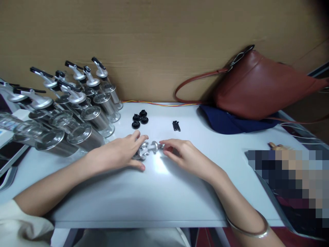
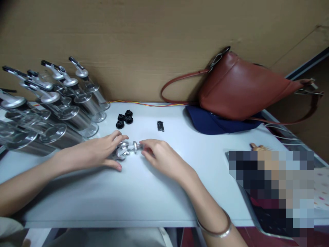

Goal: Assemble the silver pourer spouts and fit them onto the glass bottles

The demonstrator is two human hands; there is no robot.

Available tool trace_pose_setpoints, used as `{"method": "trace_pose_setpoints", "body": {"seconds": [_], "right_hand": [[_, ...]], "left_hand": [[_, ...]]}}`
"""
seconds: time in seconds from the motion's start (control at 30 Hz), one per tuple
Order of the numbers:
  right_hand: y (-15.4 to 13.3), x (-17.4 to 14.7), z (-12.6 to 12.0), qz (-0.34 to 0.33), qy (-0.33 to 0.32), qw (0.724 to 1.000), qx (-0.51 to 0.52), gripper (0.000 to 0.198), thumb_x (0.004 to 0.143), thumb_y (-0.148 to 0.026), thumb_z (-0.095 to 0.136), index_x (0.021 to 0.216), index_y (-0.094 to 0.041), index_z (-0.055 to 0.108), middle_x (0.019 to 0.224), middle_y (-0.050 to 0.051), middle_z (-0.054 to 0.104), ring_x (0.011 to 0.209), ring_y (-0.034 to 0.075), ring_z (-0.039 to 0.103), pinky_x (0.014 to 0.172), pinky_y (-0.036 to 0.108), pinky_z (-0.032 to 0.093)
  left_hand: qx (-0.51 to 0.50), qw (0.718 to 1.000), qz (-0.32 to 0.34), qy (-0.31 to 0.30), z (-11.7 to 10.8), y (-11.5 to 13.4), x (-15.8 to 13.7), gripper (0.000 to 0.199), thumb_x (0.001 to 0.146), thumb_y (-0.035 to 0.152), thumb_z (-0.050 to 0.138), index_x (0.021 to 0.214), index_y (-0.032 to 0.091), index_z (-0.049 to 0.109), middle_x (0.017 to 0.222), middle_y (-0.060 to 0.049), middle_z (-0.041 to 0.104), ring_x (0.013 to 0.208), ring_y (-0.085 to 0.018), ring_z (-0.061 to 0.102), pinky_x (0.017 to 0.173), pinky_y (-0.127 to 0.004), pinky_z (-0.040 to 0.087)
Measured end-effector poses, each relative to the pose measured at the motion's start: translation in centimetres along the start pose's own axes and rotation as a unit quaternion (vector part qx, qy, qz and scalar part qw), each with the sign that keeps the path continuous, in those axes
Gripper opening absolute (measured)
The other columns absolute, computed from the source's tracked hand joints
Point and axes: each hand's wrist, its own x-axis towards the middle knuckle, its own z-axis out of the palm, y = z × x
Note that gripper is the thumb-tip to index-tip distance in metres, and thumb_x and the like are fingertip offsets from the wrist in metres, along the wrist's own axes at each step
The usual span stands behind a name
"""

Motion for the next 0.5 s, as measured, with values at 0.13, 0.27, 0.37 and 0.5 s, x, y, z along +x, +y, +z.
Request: {"method": "trace_pose_setpoints", "body": {"seconds": [0.13,0.27,0.37,0.5], "right_hand": [[-0.34,-0.06,-0.07,-0.037,-0.026,0.999,0.013,0.026,0.092,-0.014,0.052,0.115,-0.016,0.064,0.105,0.009,0.068,0.095,0.021,0.063,0.084,0.036,0.049],[-0.34,-0.2,0.11,-0.043,-0.023,0.999,0.007,0.026,0.092,-0.015,0.052,0.117,-0.016,0.06,0.11,0.01,0.064,0.103,0.022,0.06,0.089,0.039,0.048],[-0.28,-0.34,0.26,-0.042,-0.028,0.999,0.004,0.028,0.092,-0.016,0.053,0.12,-0.015,0.057,0.115,0.012,0.063,0.109,0.023,0.058,0.094,0.041,0.047],[-0.21,-0.43,0.48,-0.045,-0.039,0.998,0.016,0.031,0.092,-0.018,0.053,0.124,-0.018,0.056,0.119,0.011,0.062,0.113,0.024,0.057,0.097,0.043,0.047]], "left_hand": [[-0.004,1.0,0.02,-0.018,0.09,-0.08,0.3,0.076,0.076,0.053,0.07,0.135,0.017,0.037,0.118,-0.014,0.051,0.096,-0.029,0.063,0.071,-0.03,0.049],[0.02,0.999,0.037,-0.032,-0.36,0.19,0.27,0.074,0.078,0.039,0.073,0.138,0.02,0.035,0.115,-0.013,0.053,0.09,-0.028,0.065,0.07,-0.031,0.049],[0.013,0.998,0.053,-0.029,-0.44,0.22,0.14,0.057,0.083,0.036,0.067,0.132,0.021,0.041,0.114,-0.011,0.052,0.087,-0.026,0.065,0.071,-0.031,0.049],[0.005,0.998,0.054,-0.035,-0.2,0.0,0.06,0.048,0.087,0.036,0.063,0.127,0.019,0.042,0.114,-0.011,0.051,0.088,-0.027,0.065,0.075,-0.034,0.049]]}}
